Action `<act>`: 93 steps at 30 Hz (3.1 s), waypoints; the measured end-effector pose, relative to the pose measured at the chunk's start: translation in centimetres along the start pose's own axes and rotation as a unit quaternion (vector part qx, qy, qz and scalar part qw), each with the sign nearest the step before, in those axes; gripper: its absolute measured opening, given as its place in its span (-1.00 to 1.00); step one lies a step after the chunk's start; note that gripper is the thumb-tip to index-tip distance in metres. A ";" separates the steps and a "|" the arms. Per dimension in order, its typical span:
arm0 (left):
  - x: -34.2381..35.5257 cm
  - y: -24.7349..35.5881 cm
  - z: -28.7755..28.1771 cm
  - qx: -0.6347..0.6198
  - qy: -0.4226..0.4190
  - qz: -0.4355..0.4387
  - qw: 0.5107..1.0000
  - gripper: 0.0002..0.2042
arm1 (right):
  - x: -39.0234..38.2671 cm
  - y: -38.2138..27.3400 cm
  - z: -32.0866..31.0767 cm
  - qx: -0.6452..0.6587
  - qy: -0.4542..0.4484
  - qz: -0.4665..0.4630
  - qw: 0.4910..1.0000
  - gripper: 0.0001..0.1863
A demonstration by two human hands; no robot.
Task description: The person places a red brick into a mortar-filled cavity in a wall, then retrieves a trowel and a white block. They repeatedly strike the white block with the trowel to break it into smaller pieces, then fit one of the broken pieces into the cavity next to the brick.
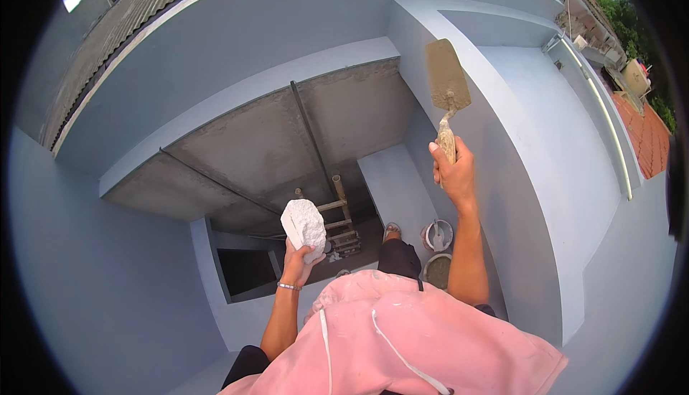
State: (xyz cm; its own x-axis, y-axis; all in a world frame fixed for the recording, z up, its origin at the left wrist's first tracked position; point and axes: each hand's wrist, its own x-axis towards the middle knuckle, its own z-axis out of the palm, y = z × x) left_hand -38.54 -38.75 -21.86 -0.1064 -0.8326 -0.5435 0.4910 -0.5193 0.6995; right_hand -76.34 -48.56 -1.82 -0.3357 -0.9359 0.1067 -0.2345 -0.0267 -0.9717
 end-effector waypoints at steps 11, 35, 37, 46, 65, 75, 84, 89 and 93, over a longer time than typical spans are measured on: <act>19.7 13.3 19.5 -0.015 0.000 0.200 0.980 -0.16 | 18.7 6.7 6.0 0.029 -0.120 0.024 0.992 -0.65; 23.7 4.1 21.6 -0.093 0.169 0.137 0.972 -0.10 | 23.0 12.2 6.2 0.049 -0.225 0.160 0.960 -0.67; 20.3 0.7 20.5 -0.073 0.210 0.122 0.967 -0.09 | 24.4 13.5 5.4 0.063 -0.246 0.148 0.956 -0.66; 4.5 -8.1 13.6 -0.061 0.352 0.081 0.930 -0.04 | 17.6 12.5 7.1 0.035 -0.322 0.171 0.930 -0.66; 5.4 24.1 26.5 0.112 0.028 0.332 0.936 -0.17 | 35.0 -25.0 2.7 0.047 -0.166 -0.335 0.926 -0.59; 7.7 46.0 40.7 0.244 0.010 0.433 0.868 -0.26 | 42.8 -21.5 -11.6 -0.140 -0.142 -0.286 0.937 -0.59; 14.9 35.6 54.2 0.263 -0.182 0.310 0.895 -0.23 | 36.7 -14.6 -25.0 -0.170 -0.071 -0.122 0.975 -0.59; 17.4 26.7 56.9 0.199 -0.290 0.213 0.912 -0.16 | 32.3 -13.3 -28.0 -0.208 -0.043 -0.053 0.976 -0.60; 16.8 21.4 53.4 0.144 -0.269 0.192 0.933 -0.21 | 28.9 -12.5 -30.0 -0.251 -0.055 -0.046 0.965 -0.60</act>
State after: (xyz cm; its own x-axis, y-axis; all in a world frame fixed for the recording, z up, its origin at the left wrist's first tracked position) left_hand -76.00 -74.16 8.73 -0.4279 -0.9033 0.0294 0.3372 -0.1294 0.9325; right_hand -110.51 -64.74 19.69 -0.1998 -0.9702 0.1371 -0.6808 0.0368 -0.7315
